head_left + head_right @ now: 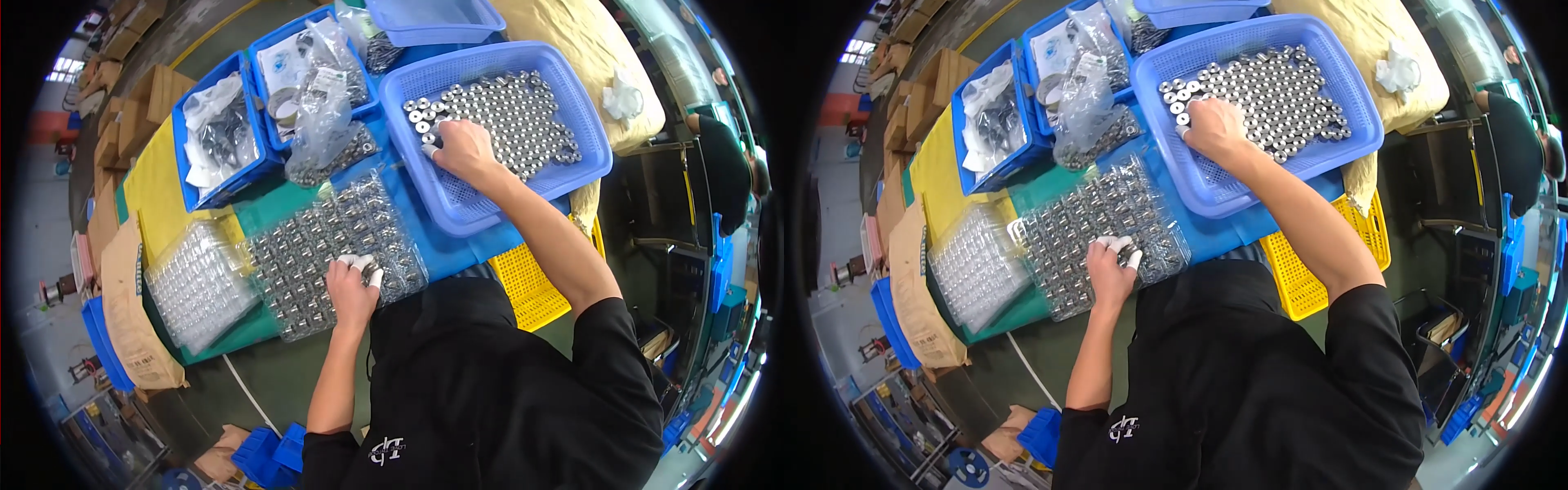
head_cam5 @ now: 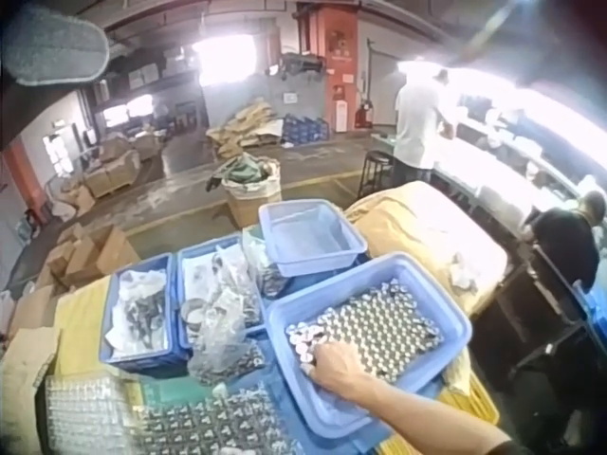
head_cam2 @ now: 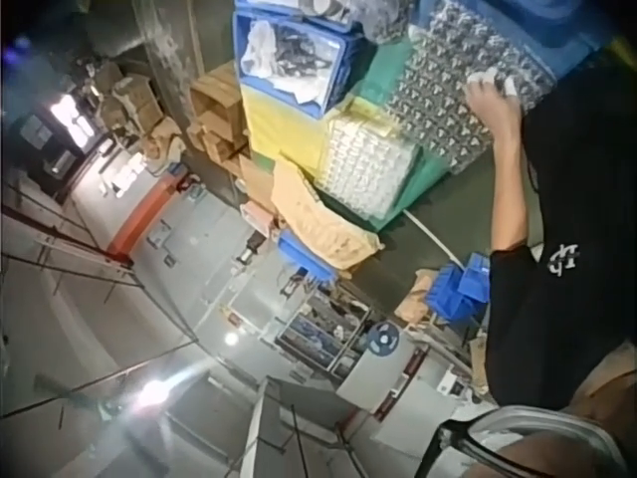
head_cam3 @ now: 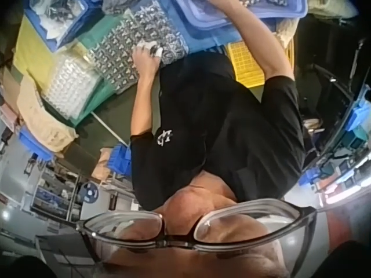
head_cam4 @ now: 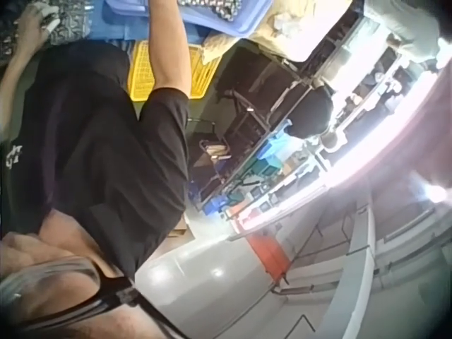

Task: Wiping small metal parts with a cloth and packing them into plastic grid trays.

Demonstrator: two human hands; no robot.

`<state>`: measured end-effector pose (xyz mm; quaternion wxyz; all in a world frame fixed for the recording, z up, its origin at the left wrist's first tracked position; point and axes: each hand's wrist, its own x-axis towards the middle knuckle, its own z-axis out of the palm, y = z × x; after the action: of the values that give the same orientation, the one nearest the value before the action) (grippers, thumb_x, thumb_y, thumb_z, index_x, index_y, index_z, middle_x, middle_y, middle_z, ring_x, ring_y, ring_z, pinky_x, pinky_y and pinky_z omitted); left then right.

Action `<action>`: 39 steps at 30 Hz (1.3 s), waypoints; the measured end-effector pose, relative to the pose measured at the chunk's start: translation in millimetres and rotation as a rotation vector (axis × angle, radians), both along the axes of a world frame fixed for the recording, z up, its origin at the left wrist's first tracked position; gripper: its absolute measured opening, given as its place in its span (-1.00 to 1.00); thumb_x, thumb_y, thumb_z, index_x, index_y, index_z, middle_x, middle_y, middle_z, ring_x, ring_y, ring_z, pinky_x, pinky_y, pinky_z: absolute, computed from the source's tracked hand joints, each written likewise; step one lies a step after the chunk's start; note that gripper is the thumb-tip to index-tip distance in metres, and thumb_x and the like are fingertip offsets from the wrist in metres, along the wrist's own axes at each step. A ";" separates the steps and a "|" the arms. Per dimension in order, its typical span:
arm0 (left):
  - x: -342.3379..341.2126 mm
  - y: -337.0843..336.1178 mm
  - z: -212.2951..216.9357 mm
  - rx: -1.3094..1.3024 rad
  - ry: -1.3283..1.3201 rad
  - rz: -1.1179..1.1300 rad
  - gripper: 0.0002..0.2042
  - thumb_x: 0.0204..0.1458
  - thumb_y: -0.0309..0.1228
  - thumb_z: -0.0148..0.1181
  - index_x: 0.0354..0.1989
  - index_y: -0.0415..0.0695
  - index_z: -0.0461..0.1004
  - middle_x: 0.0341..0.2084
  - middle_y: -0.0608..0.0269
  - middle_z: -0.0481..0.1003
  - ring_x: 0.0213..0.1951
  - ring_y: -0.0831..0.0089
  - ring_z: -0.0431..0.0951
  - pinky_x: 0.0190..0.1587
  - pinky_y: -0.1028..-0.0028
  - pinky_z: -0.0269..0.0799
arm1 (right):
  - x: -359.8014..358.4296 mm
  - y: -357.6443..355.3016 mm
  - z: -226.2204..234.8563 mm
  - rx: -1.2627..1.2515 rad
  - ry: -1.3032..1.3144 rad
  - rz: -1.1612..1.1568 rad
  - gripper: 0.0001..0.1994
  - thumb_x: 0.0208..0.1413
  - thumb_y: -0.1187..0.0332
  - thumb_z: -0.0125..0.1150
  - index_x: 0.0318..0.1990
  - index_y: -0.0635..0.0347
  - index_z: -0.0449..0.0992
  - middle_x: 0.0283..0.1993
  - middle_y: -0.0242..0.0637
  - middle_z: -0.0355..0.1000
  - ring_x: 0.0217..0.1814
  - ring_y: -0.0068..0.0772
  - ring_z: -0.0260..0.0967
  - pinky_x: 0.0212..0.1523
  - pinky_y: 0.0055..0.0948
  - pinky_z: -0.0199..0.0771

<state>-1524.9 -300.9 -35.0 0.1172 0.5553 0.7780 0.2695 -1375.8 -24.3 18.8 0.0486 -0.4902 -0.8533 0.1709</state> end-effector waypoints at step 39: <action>33.2 18.6 109.0 0.473 -0.367 -0.122 -0.69 -0.12 -0.56 0.34 -0.14 -0.24 0.54 -0.23 0.11 0.60 -0.23 0.26 0.56 -0.13 0.36 0.47 | 26.9 -149.7 82.5 -0.114 0.826 0.300 -0.67 -0.27 0.30 0.57 -0.35 0.18 0.55 -0.52 -0.28 0.43 -0.54 -0.25 0.41 -0.53 -0.38 0.39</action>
<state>-1491.7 -282.4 73.9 0.1389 0.5549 0.6247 0.5315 -1348.8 -174.0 101.2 0.3331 -0.2532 -0.8133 0.4043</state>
